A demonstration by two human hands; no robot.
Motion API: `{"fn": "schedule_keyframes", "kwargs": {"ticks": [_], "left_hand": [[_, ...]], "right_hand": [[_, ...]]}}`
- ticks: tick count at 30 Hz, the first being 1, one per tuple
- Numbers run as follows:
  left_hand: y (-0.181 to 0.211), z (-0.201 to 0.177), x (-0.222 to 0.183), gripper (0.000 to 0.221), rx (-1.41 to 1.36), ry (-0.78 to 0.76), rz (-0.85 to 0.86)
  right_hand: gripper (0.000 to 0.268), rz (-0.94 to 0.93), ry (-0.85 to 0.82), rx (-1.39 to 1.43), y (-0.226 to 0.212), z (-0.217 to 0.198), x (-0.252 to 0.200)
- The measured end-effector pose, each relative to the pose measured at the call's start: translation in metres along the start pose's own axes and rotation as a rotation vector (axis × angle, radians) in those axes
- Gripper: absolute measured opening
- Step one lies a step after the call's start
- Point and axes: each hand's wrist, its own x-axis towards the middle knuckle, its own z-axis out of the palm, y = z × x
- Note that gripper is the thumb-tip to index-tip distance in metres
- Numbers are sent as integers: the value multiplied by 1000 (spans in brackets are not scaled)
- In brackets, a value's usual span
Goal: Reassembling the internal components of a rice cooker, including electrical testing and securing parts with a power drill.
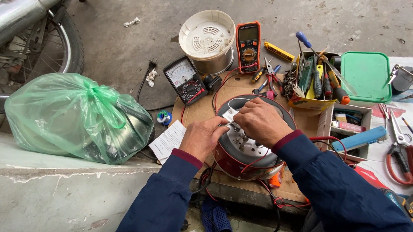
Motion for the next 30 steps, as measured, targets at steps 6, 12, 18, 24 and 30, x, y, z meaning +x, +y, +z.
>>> {"fn": "schedule_keyframes", "kwargs": {"ticks": [6,12,18,24,30], "left_hand": [[2,2,0,15,-1,7,-11],[6,5,0,15,129,43,-58],[26,18,-3,14,120,164,-137],[37,35,-9,20,107,158,-267],[50,39,-23,16,202,201,-255]], "right_hand": [[28,-4,4,9,-2,-3,-2],[28,24,1,11,-3,-6,-1],[13,86,-78,24,1,-8,-11],[13,283,-51,37,4,-39,-16],[20,353,31,36,10,-32,-36]]}}
